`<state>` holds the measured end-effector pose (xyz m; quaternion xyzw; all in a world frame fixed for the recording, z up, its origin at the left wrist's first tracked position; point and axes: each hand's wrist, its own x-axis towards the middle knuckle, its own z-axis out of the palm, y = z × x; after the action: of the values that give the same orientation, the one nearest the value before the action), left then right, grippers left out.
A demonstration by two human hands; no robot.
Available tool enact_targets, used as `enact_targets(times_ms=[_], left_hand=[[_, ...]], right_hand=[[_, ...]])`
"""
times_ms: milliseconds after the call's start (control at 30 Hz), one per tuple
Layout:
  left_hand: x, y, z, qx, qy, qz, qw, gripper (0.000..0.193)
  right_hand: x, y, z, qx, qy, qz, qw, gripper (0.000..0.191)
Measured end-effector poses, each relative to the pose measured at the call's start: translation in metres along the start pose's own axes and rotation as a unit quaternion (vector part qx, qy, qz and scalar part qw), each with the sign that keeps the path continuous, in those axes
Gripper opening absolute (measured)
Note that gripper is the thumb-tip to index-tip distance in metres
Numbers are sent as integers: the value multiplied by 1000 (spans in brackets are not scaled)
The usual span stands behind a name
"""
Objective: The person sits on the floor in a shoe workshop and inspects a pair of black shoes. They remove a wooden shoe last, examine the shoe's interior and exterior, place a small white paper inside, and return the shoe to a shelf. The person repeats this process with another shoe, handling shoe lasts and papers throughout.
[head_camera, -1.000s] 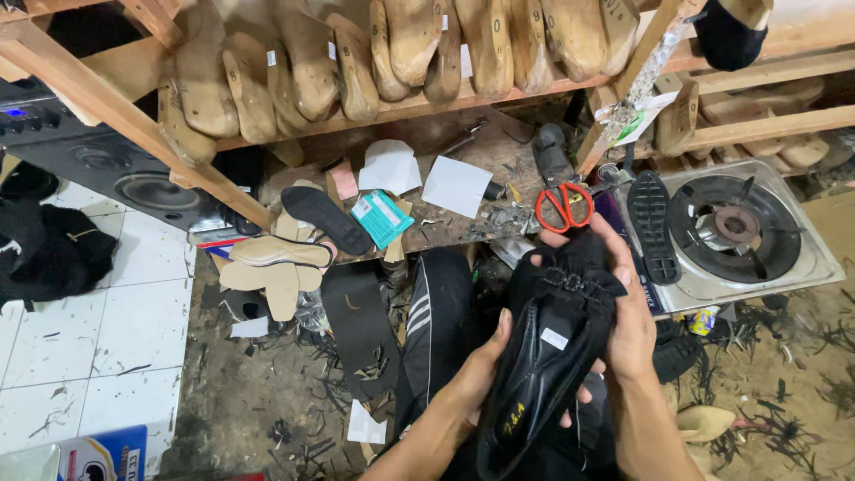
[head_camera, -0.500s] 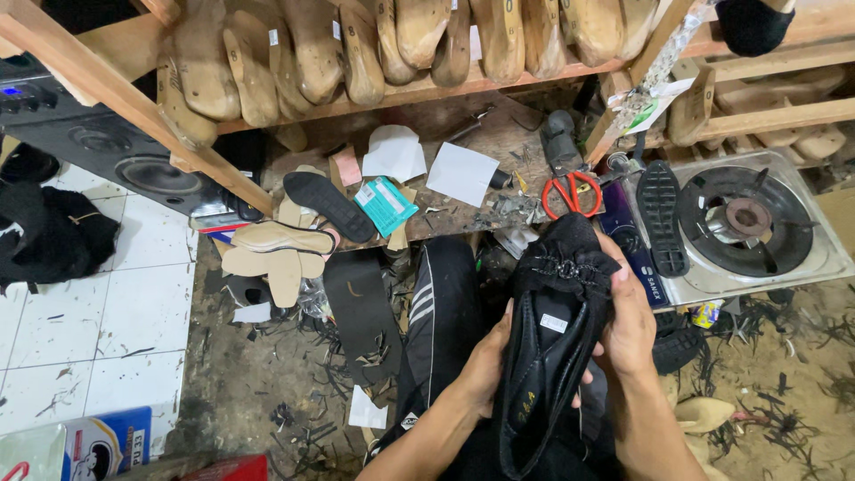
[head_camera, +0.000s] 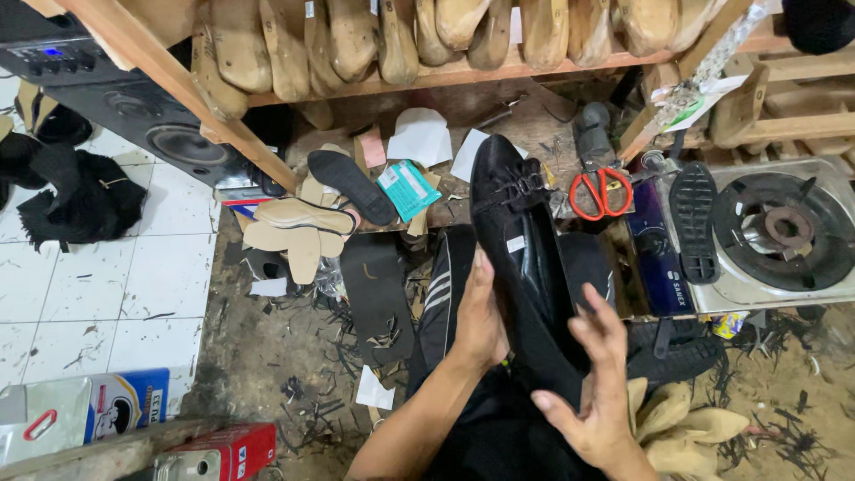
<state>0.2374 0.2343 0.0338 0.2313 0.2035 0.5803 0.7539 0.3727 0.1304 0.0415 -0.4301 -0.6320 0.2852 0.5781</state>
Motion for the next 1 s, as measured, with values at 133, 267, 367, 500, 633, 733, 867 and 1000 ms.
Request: enact_targets(times_ms=[133, 267, 367, 500, 633, 733, 867, 1000], left_hand=[[-1, 5, 9, 44, -57, 57, 996, 71], [-5, 11, 12, 175, -51, 13, 983, 88], [-6, 10, 14, 145, -67, 40, 986, 86], [-7, 10, 17, 161, -67, 61, 983, 86], [-10, 15, 18, 150, -42, 26, 987, 89], [-8, 15, 17, 142, -65, 48, 987, 86], [-5, 9, 12, 153, -82, 70, 982, 79], [2, -5, 1, 137, -72, 50, 987, 73]], right_hand=[[-28, 42, -2, 35, 43, 166, 985, 48], [-36, 64, -18, 379, 86, 200, 899, 33], [-34, 60, -23, 393, 94, 242, 882, 41], [-30, 53, -21, 420, 81, 235, 873, 38], [-33, 56, -20, 401, 80, 234, 882, 36], [-35, 57, -20, 395, 89, 224, 887, 34], [-32, 47, -17, 201, 78, 177, 960, 54], [-18, 30, -14, 115, 104, 193, 969, 49]])
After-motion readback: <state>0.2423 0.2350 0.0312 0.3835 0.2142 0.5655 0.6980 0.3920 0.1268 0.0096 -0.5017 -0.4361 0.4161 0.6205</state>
